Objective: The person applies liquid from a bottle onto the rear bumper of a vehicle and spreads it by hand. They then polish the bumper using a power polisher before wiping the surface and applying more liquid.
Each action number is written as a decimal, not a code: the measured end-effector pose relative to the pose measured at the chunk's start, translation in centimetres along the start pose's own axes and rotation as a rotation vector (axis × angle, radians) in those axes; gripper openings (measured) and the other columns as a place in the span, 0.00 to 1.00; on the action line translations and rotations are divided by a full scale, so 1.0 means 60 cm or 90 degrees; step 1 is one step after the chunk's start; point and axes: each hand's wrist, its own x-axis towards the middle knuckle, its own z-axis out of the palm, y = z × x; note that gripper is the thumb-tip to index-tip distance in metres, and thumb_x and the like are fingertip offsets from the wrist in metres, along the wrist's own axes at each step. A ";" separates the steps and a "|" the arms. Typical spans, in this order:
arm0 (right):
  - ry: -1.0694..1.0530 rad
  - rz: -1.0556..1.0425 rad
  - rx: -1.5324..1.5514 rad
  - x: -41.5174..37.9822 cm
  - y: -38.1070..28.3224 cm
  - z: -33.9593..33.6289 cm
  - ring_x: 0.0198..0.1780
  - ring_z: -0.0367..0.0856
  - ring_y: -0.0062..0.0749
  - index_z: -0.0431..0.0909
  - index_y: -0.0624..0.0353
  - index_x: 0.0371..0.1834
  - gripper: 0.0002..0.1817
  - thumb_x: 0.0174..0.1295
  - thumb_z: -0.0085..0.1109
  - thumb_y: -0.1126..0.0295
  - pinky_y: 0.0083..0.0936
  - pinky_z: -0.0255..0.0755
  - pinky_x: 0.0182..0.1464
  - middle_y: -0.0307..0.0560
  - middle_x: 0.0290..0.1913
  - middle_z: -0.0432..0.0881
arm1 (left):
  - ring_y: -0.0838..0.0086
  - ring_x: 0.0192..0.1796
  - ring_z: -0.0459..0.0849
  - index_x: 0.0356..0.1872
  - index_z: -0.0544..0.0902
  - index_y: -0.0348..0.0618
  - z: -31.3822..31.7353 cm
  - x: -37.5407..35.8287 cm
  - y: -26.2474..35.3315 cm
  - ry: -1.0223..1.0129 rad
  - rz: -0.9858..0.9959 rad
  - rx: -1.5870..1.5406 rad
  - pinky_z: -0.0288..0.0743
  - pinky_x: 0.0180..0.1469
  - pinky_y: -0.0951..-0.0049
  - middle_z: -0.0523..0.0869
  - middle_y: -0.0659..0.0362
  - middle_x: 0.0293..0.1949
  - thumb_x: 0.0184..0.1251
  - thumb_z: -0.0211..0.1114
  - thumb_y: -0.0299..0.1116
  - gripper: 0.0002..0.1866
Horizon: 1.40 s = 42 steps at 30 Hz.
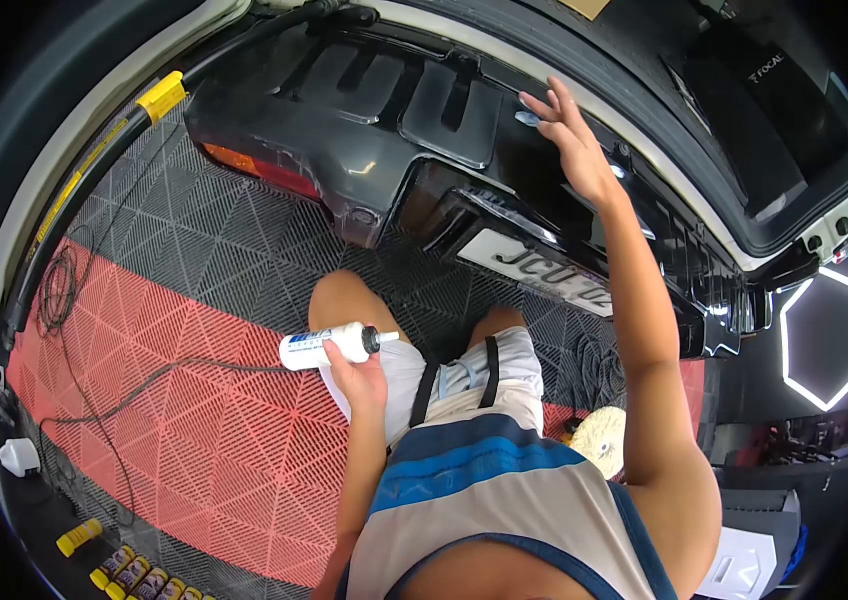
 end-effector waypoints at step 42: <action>-0.033 -0.094 -0.227 -0.120 0.047 -0.067 0.82 0.55 0.42 0.49 0.57 0.83 0.39 0.73 0.52 0.58 0.54 0.21 0.82 0.49 0.70 0.78 | 0.64 0.55 0.84 0.62 0.73 0.47 -0.013 0.008 0.012 -0.035 -0.034 -0.005 0.79 0.60 0.64 0.85 0.56 0.51 0.75 0.61 0.58 0.29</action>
